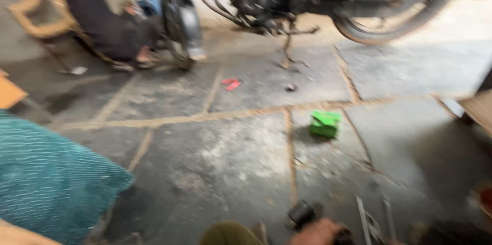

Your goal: The person sits on the floor and uses a screwdriver to tighten a screw on a small motor. They then use pliers to grip and adjust a component on the motor shaft, followed by further adjustments with the screwdriver.

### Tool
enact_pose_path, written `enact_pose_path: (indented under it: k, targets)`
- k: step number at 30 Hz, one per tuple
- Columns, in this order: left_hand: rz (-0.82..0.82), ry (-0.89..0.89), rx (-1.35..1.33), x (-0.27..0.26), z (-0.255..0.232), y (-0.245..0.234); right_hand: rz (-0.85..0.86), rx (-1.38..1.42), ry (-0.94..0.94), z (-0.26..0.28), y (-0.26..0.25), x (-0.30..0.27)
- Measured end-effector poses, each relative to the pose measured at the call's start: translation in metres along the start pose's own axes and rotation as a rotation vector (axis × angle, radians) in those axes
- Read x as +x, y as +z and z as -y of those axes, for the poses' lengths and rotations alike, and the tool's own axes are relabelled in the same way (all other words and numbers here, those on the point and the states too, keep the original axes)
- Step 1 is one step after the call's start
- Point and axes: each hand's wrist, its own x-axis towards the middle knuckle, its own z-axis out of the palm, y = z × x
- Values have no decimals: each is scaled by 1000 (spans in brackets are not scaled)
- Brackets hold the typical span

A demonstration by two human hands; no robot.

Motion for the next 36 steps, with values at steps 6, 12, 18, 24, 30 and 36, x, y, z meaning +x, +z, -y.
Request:
enact_pose_path:
  k: [6,12,18,24,30,36]
  targets:
    - [2,92,73,11,-7,-11,-149,217,-143,16,-21,-51]
    - [-3,-54,29,8,-25,-28,-200,332,-192,70,-48,-65]
    - [27,-56,34,-2,-25,-20,-198,390,-179,68,-24,-66]
    - [63,-85,52,12,-44,-36,-291,373,-279,72,-28,-52]
    - [36,-73,55,9,-43,-34,-235,409,-255,67,-24,-53]
    - [22,-66,44,6,-46,-35,-229,434,-224,74,-30,-54]
